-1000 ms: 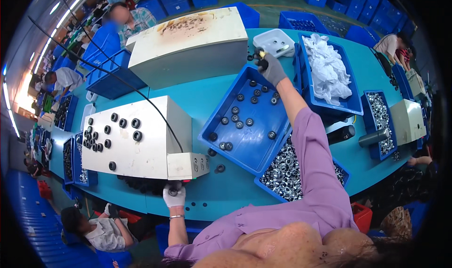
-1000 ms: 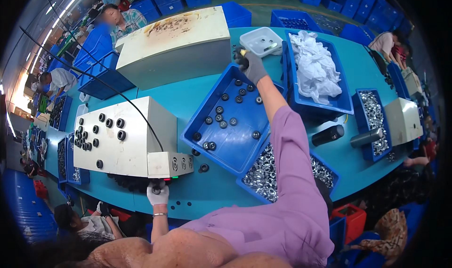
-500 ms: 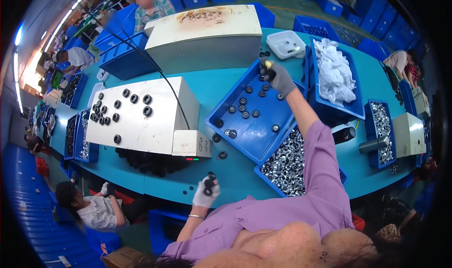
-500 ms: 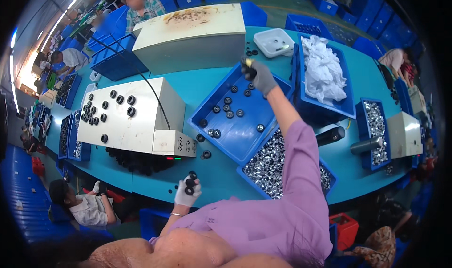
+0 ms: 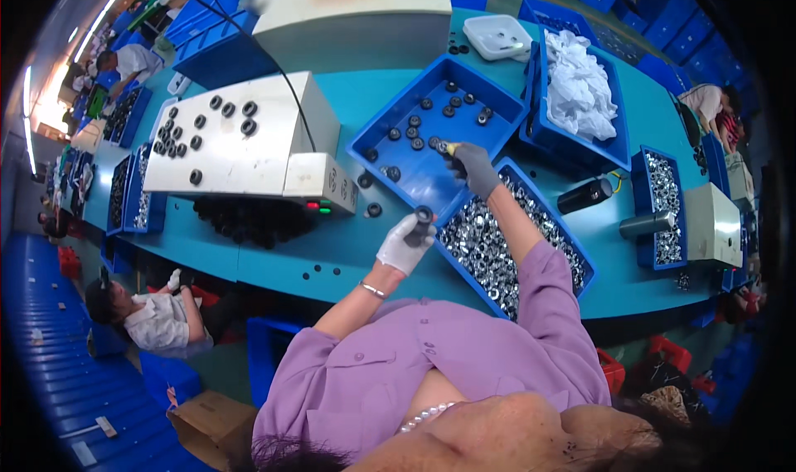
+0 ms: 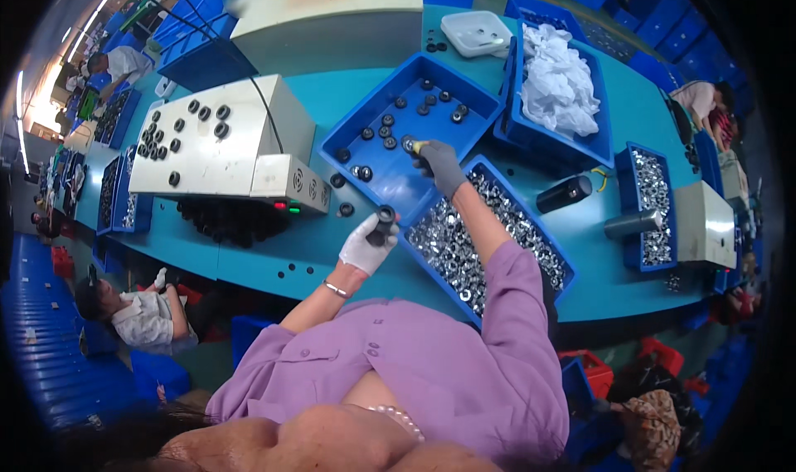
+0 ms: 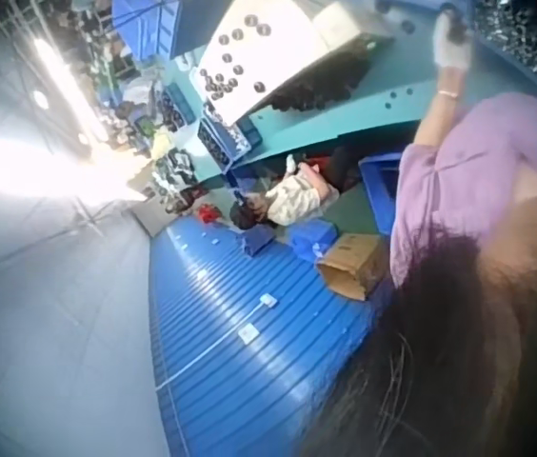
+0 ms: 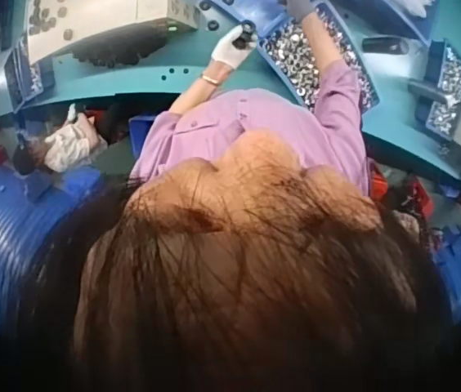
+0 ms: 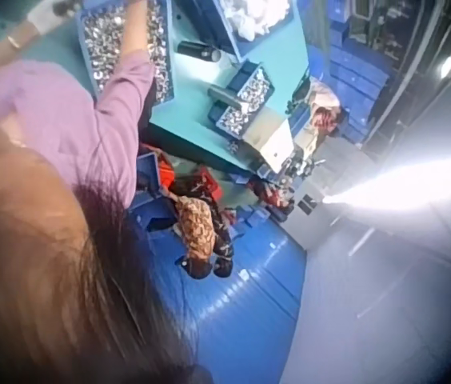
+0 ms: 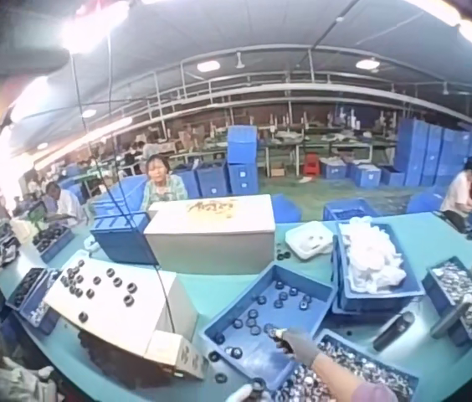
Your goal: The person assembles components by picking black rings and small metal parts from containers, inserting the metal pieces into the rings by hand, and placing the assembled parts into a blue tray.
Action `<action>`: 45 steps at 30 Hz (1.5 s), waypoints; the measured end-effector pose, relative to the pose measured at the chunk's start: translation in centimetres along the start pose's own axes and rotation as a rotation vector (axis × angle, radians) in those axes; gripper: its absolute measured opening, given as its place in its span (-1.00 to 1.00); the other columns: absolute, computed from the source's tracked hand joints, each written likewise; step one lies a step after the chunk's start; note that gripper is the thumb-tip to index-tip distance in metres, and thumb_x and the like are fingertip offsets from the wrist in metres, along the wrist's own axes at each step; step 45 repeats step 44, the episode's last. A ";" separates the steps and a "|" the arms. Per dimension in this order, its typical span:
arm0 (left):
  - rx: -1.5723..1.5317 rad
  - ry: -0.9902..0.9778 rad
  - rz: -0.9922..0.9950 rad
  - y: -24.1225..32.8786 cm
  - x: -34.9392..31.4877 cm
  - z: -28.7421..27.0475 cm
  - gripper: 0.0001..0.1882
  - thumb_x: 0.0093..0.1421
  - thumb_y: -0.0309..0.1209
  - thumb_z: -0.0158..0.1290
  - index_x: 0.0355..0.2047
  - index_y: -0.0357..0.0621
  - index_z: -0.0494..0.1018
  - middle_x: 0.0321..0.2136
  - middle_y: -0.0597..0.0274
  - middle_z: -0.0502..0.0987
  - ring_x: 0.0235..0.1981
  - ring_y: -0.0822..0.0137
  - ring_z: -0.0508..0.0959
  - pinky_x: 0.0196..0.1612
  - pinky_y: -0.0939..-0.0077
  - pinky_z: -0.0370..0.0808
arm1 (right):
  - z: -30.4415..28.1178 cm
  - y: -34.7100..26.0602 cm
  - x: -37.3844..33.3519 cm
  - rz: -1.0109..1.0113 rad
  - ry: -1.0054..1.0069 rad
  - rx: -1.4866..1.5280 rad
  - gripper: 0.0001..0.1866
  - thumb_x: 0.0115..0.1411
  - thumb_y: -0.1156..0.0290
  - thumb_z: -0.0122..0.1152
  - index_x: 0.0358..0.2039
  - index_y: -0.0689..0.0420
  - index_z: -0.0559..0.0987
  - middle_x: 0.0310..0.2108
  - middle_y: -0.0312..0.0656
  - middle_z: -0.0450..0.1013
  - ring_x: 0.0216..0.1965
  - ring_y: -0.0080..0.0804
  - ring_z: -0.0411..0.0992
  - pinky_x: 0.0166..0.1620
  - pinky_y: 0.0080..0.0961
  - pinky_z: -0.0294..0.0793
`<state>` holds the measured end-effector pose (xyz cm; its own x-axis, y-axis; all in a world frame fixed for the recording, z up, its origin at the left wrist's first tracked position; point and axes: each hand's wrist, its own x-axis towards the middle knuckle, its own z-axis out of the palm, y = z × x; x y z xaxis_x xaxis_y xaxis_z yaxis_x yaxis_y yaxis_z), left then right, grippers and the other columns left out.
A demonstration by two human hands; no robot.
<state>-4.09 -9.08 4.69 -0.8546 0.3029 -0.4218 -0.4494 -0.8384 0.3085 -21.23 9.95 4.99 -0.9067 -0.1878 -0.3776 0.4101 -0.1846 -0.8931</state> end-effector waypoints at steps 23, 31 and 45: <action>-0.258 -0.220 -0.077 -3.5 -4.6 -1.0 -0.60 0.28 -0.17 0.08 -0.07 -0.26 0.45 -0.02 0.03 0.46 -0.27 0.28 0.44 -0.37 0.53 0.39 | -9.1 8.8 -13.4 -0.399 0.404 -1.673 -0.46 0.15 0.12 0.16 0.14 -0.03 0.41 0.08 -0.06 0.34 0.04 0.01 0.29 0.02 0.05 0.29; -0.178 -0.434 -0.193 -1.5 -3.5 0.1 -0.63 0.26 -0.16 0.12 -0.15 -0.23 0.46 0.01 0.06 0.45 -0.25 0.33 0.45 -0.44 0.61 0.37 | -8.5 10.8 -15.0 -0.475 0.286 -1.376 -0.82 0.08 0.46 0.16 -0.26 0.16 0.48 -0.23 -0.05 0.40 -0.11 -0.02 0.37 -0.12 -0.11 0.43; 1.594 0.147 0.455 -2.5 -2.8 6.0 -0.36 -0.13 -0.41 0.39 -0.06 -0.13 0.30 -0.47 0.17 0.56 -0.46 0.24 0.61 -0.32 0.39 0.55 | -8.9 10.4 -19.8 0.198 -0.045 1.034 -0.56 0.33 0.26 0.09 0.17 0.13 0.37 -0.14 -0.13 0.41 -0.17 -0.33 0.42 -0.28 -0.48 0.58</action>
